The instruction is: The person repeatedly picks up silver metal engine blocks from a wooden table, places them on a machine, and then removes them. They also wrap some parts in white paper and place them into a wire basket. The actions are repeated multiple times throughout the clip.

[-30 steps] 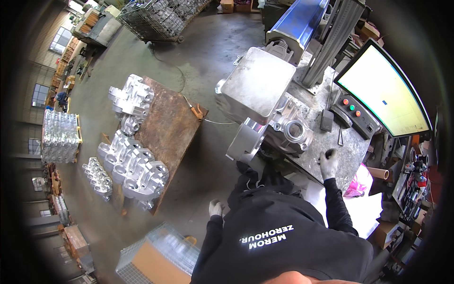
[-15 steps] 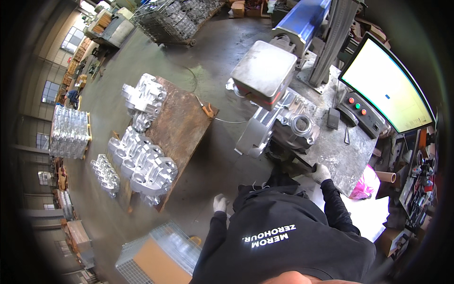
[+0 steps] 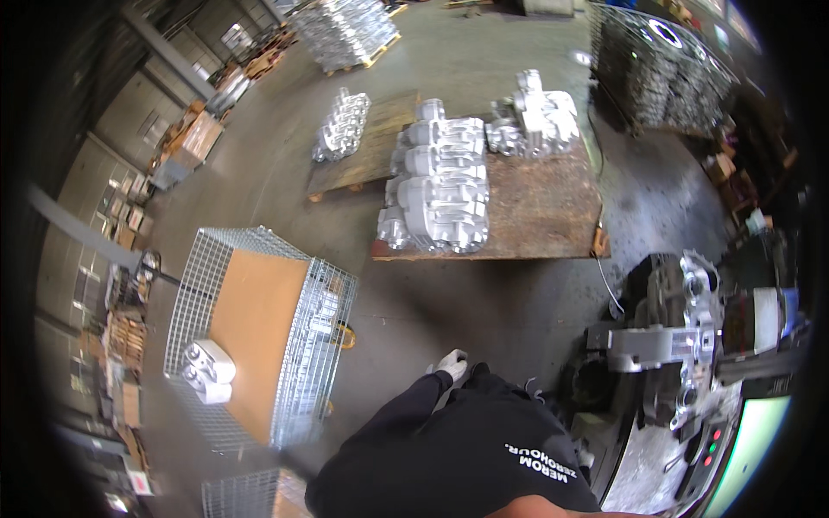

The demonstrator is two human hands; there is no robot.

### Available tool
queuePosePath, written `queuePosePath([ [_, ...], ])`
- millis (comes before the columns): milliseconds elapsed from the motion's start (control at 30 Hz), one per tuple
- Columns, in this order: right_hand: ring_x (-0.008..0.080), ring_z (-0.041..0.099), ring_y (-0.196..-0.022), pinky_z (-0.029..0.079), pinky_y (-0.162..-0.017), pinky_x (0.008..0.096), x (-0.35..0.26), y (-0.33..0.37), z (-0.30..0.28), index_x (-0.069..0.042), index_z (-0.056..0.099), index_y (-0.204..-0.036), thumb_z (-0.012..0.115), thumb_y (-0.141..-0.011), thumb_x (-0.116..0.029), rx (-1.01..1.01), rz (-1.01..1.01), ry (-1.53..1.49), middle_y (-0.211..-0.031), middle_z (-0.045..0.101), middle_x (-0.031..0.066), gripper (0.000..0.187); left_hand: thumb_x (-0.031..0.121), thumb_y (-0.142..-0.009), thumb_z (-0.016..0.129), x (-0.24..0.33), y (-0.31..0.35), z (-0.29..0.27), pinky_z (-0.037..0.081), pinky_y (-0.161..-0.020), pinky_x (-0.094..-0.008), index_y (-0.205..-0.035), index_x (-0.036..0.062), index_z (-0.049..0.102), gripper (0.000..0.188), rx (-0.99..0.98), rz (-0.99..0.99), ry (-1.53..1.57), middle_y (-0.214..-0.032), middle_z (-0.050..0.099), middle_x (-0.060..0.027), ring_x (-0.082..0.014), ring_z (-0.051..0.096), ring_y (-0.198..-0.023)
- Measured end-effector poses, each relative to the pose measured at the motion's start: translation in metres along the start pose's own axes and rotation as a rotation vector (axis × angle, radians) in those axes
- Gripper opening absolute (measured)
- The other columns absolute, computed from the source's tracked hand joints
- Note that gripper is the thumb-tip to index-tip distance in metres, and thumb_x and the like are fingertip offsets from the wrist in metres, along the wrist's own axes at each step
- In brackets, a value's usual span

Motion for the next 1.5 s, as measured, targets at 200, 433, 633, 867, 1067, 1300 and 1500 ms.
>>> queuePosePath([
  [200,0.0259,0.068,-0.088,0.052,-0.078,0.0378,0.022,-0.016,0.052,0.008,0.068,-0.101,0.069,-0.078,-0.028,-0.085,0.059,0.156,-0.096,0.073,0.0181,0.044,0.014,-0.086,0.057,-0.096,0.012,-0.052,0.049,-0.092,-0.0393,-0.120,0.0042,0.060,0.035,0.053,-0.125,-0.039,-0.110,0.067,-0.0178,-0.0305,0.064,-0.105],
  [433,0.0247,0.069,-0.084,0.053,-0.075,0.0382,-0.067,-0.023,0.091,0.007,0.070,-0.099,0.073,-0.078,-0.034,-0.089,-0.032,0.270,-0.090,0.074,0.0158,0.046,0.007,-0.081,0.058,-0.199,0.036,-0.075,0.050,-0.085,-0.0377,-0.117,0.0021,0.060,0.036,0.173,-0.448,0.349,-0.096,0.067,-0.0157,-0.0286,0.065,-0.089],
  [633,0.0208,0.065,-0.070,0.053,-0.067,0.0326,-0.195,0.002,0.106,0.009,0.065,-0.095,0.072,-0.078,-0.018,-0.180,-0.118,-0.118,-0.080,0.068,0.0131,0.033,0.005,-0.081,0.060,-0.215,0.017,-0.042,0.050,-0.086,-0.0359,-0.112,0.0006,0.061,0.031,0.251,-0.386,0.746,-0.102,0.067,-0.0157,-0.0256,0.065,-0.094],
  [867,0.0218,0.067,-0.071,0.056,-0.066,0.0347,-0.190,-0.008,0.119,0.009,0.063,-0.096,0.070,-0.078,-0.018,-0.196,-0.121,-0.107,-0.077,0.068,0.0131,0.034,0.004,-0.081,0.060,-0.188,0.015,-0.035,0.052,-0.087,-0.0360,-0.109,0.0011,0.061,0.029,0.224,-0.265,0.499,-0.101,0.067,-0.0141,-0.0251,0.065,-0.096],
  [1067,0.0214,0.069,-0.083,0.054,-0.077,0.0316,-0.137,0.002,0.092,0.004,0.069,-0.096,0.073,-0.081,-0.031,-0.155,0.013,0.274,-0.090,0.073,0.0111,0.039,0.004,-0.082,0.058,-0.201,0.030,-0.048,0.051,-0.080,-0.0356,-0.113,0.0015,0.058,0.032,0.218,-0.272,0.542,-0.098,0.064,-0.0121,-0.0229,0.062,-0.090],
  [1300,0.0238,0.070,-0.086,0.053,-0.076,0.0355,-0.105,0.008,0.086,0.001,0.074,-0.093,0.071,-0.076,-0.031,-0.054,-0.108,0.307,-0.091,0.074,0.0133,0.035,-0.001,-0.084,0.056,-0.234,0.009,-0.036,0.050,-0.065,-0.0331,-0.114,0.0057,0.056,0.030,0.165,-0.283,0.681,-0.094,0.060,-0.0079,-0.0185,0.058,-0.077],
  [1500,0.0218,0.068,-0.081,0.052,-0.073,0.0344,-0.130,0.026,0.089,0.003,0.072,-0.095,0.072,-0.079,-0.026,-0.060,-0.129,0.157,-0.088,0.073,0.0125,0.033,-0.003,-0.084,0.054,-0.218,0.000,-0.032,0.050,-0.053,-0.0319,-0.143,0.0088,0.039,0.062,0.112,-0.317,0.617,-0.091,0.060,-0.0082,-0.0165,0.057,-0.063],
])
Point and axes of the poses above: each hand's wrist, its own y-axis away from the middle knuckle, its own z-axis out of the palm, x = y × z, the point moved 7 cm from there along -y, towards the middle knuckle
